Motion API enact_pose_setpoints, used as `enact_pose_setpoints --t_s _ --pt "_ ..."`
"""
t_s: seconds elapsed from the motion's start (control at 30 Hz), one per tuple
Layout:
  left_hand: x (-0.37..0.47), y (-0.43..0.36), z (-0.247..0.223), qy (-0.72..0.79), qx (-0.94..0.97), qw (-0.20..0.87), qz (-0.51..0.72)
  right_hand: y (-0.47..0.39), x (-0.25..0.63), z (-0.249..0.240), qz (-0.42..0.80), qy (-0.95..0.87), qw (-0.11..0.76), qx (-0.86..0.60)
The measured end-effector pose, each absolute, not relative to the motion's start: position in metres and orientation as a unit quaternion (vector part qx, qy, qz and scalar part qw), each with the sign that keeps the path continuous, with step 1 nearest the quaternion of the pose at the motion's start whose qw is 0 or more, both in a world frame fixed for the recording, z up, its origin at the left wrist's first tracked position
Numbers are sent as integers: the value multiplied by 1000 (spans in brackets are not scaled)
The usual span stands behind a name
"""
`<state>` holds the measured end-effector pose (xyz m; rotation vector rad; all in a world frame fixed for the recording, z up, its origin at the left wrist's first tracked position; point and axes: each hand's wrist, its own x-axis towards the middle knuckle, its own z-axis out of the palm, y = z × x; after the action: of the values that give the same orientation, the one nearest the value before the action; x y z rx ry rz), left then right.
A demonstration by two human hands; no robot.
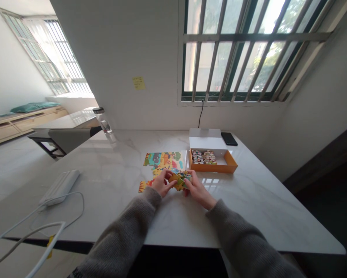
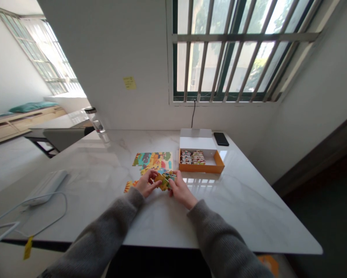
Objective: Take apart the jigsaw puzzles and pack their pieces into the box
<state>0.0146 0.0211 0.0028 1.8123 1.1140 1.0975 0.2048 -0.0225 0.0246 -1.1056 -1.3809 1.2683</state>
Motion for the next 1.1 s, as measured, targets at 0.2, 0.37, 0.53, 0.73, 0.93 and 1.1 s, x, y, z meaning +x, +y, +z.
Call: enact_pose_setpoints --t_s 0.2,0.37,0.53,0.73,0.93,1.1 --pt "18 19 2 416 705 403 409 -20 203 19 462 -556 483 -494" --pt "17 22 7 356 602 565 438 -20 205 24 471 -510 528 -489" --pt "15 26 9 328 546 593 492 -24 203 33 582 -472 534 -391" --pt "18 25 8 334 532 592 505 -29 199 32 621 -474 509 -362" --pt "20 22 7 347 520 625 467 -26 200 27 611 -485 511 -361" --pt "15 27 14 335 437 608 572 -22 204 23 603 -456 522 -395"
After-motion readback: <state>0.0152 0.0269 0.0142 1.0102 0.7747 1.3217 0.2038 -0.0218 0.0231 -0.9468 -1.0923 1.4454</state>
